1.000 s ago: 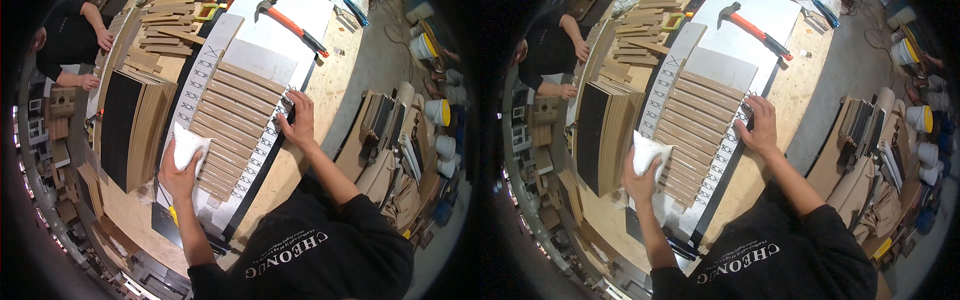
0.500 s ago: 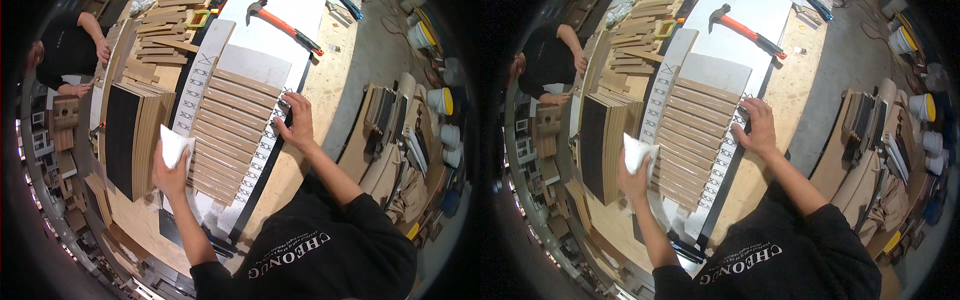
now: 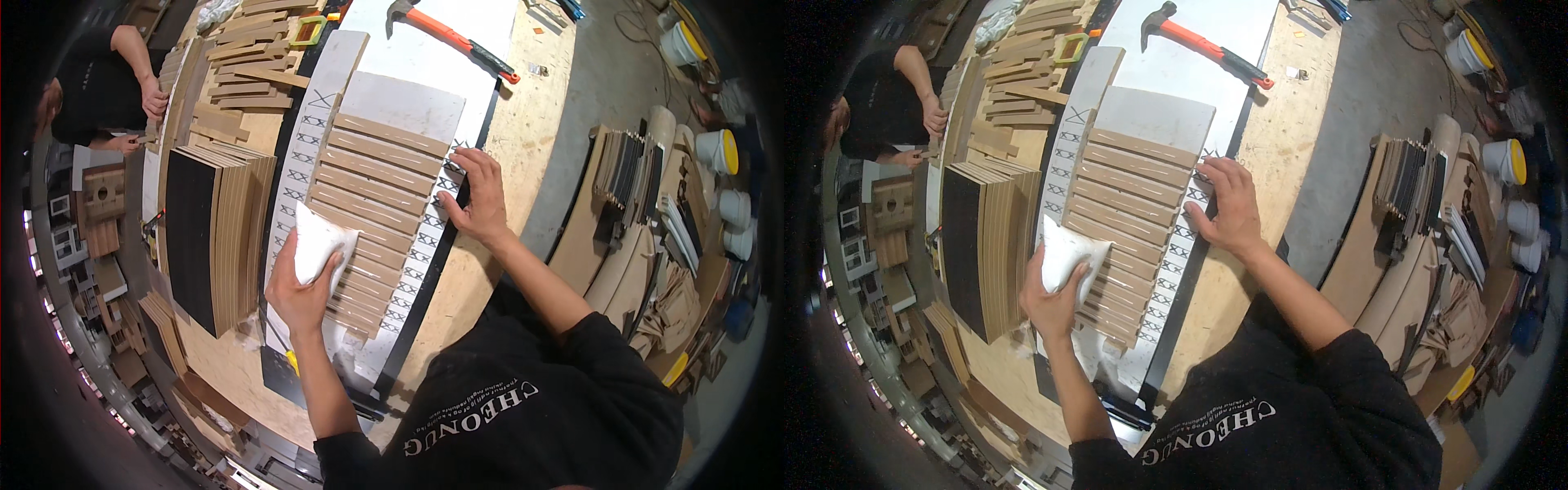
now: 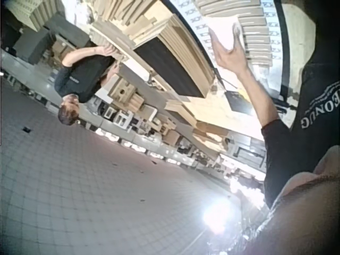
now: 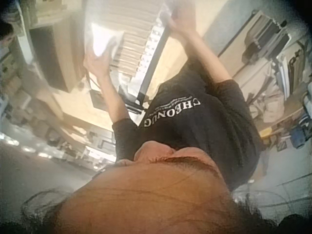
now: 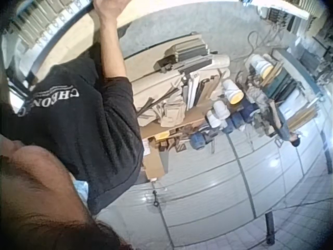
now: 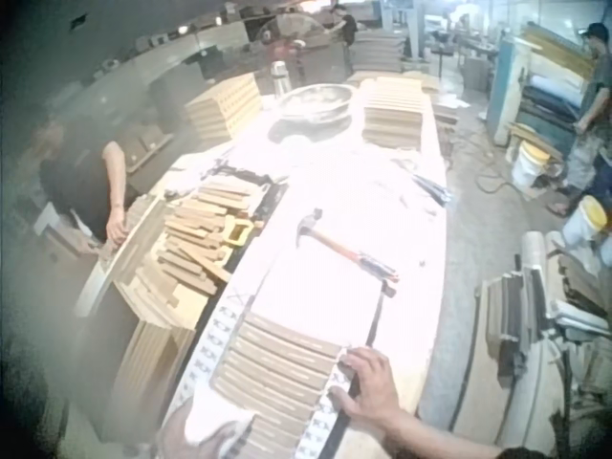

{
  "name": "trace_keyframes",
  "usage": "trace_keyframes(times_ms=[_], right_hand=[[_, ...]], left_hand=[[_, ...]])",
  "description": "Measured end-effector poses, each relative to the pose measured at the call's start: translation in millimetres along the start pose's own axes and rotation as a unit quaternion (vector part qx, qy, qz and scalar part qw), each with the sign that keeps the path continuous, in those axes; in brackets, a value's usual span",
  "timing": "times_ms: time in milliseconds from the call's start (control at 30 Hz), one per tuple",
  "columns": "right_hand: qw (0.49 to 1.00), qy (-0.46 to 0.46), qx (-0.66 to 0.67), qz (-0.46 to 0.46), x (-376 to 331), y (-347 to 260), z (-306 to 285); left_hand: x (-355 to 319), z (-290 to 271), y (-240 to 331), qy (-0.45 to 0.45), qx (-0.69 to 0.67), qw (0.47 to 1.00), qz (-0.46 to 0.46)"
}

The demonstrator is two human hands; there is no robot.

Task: Assembling wooden slats into a panel using heat-sealed tape, glue, and a hammer.

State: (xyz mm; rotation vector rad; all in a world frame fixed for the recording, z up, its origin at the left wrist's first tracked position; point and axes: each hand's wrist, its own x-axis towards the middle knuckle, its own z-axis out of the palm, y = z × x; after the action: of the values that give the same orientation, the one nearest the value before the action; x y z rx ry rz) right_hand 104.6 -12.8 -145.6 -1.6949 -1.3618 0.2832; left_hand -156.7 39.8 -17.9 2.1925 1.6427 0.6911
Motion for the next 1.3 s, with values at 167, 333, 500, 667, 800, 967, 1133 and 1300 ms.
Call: trace_keyframes(times_ms=[167, 333, 500, 667, 800, 967, 1133, 1300], right_hand=[[1.000, 0.002, 0.004, 0.007, 0, 0, -2], [1.000, -0.005, 0.005, 0.004, 1, -1, -2], [1.000, -0.006, -0.002, 0.003, 1, -1, -3], [1.000, -0.011, -0.003, 0.008, 0, 0, -2], [1.000, -0.008, -0.001, 0.001, 1, 1, -3], [1.000, -0.016, 0.003, 0.013, 1, 3, -2], [1.000, -0.013, 0.007, 0.011, 1, 3, -3], [1.000, -0.020, 0.003, 0.018, 0, 2, -5]], left_hand=[[9, -3, -12, 0.015, 0.044, 0.999, 0.008], [18, -8, -17, 0.026, 0.042, 0.999, 0.010], [26, -6, -19, 0.027, 0.107, 0.994, 0.006], [18, -2, -11, 0.060, 0.051, 0.997, -0.004], [18, 5, 11, 0.023, -0.039, 0.999, -0.019], [27, 13, 12, 0.003, 0.012, 0.999, 0.030], [34, 12, 4, 0.013, 0.029, 0.999, 0.027], [42, 8, -3, 0.025, 0.048, 0.998, 0.022]])
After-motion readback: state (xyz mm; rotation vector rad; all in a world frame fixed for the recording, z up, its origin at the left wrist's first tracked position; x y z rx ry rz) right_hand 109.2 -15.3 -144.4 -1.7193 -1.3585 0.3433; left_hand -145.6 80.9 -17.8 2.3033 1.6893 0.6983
